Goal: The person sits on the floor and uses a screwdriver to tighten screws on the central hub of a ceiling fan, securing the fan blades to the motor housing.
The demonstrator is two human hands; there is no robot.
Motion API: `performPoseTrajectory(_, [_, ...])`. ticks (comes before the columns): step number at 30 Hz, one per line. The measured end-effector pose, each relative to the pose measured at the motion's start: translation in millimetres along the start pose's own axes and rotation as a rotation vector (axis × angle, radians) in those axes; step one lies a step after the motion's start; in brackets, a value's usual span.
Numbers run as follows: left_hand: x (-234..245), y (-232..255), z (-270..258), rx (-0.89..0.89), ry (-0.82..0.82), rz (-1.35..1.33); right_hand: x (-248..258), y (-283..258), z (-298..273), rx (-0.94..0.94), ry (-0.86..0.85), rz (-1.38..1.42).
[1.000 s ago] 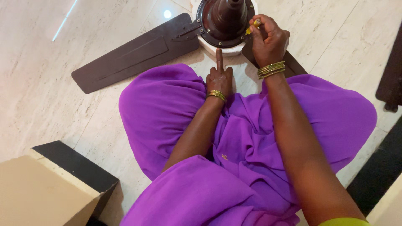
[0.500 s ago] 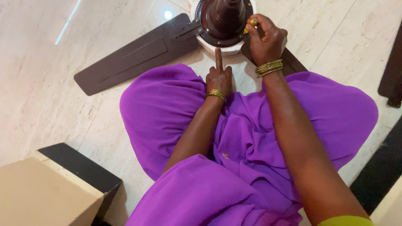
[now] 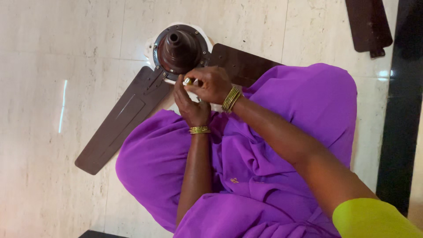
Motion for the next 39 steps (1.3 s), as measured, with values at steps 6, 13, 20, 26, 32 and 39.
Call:
performPoseTrajectory(6, [12, 6, 15, 0.212, -0.01, -0.251, 11, -29, 7, -0.029, -0.023, -0.013])
performPoseTrajectory(13, [39, 6, 66, 0.177, -0.149, -0.224, 106, 25, 31, -0.07, -0.246, -0.239])
performPoseTrajectory(20, [47, -32, 100, 0.246, -0.074, -0.455, 258, 201, -17, -0.56, -0.144, -0.709])
performPoseTrajectory(26, [27, -58, 105, 0.291, -0.01, -0.467, 264, 325, -131, -1.012, -0.168, -0.956])
performPoseTrajectory(32, [25, -63, 112, 0.382, -0.001, -0.527, 258, 361, -202, -1.319, -0.153, -0.873])
performPoseTrajectory(39, [19, -67, 112, 0.461, 0.001, -0.545, 244, 361, -236, -1.479, -0.173, -0.815])
Point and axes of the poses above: each hand's wrist, its own z-axis towards the middle knuckle, its own x-axis out of the back of the hand, y = z × x, the point moved 2 cm from there along z, towards the middle knuckle, and after that the axes turned 8 degrees about -z, right-handed, at the moved point
